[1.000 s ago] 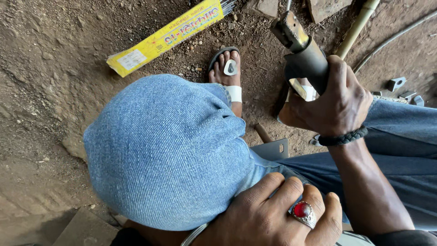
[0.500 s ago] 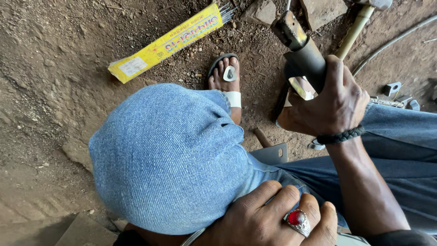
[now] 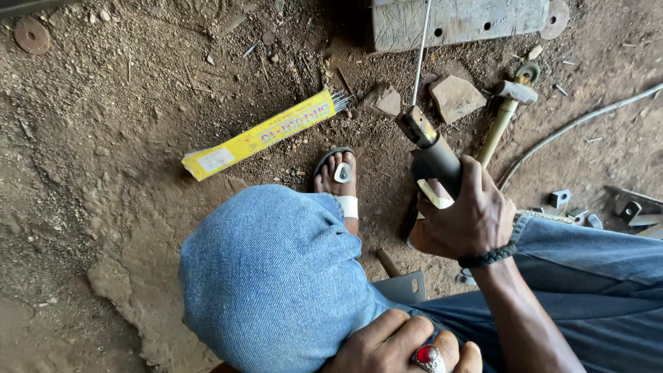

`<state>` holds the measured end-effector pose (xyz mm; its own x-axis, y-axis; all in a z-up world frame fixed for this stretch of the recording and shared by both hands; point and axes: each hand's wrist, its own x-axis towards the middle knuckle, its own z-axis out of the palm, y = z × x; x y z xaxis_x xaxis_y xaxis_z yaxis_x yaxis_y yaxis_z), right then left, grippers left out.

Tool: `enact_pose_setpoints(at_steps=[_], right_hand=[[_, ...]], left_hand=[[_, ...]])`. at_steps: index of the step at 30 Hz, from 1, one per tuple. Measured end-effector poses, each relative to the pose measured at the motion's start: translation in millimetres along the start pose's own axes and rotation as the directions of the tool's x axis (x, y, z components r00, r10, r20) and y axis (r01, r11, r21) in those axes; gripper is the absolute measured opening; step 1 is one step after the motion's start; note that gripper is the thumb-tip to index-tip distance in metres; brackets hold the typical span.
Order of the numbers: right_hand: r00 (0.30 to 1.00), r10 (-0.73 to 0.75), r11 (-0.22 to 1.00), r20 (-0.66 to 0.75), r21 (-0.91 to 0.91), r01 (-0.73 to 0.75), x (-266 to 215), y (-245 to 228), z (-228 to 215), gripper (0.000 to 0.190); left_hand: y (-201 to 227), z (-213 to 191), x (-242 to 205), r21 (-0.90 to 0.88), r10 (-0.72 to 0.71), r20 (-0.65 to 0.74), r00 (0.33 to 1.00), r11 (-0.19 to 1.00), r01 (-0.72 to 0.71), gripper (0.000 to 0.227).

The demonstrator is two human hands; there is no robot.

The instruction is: The person welds small metal brackets onto a square metal plate using a handheld welding torch. They repeatedly pick up brackets, position them on the plate, weld them in place, and occasionally use a hammer to adjust the pieces.

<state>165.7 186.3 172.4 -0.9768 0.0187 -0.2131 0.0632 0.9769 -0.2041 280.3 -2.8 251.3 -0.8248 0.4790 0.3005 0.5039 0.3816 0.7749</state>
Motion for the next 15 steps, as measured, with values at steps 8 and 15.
enact_pose_setpoints(at_steps=[8,15], right_hand=[[1.000,0.015,1.000,0.008,0.005,-0.015,1.6,0.7,-0.6,0.075],[1.000,-0.013,1.000,-0.016,0.019,0.013,1.7,5.4,-0.4,0.076]], left_hand=[[0.5,0.1,-2.4,-0.096,-0.028,0.020,0.999,0.995,0.030,0.013],[0.4,2.8,-2.7,-0.071,-0.027,0.012,1.000,0.997,0.028,0.008]])
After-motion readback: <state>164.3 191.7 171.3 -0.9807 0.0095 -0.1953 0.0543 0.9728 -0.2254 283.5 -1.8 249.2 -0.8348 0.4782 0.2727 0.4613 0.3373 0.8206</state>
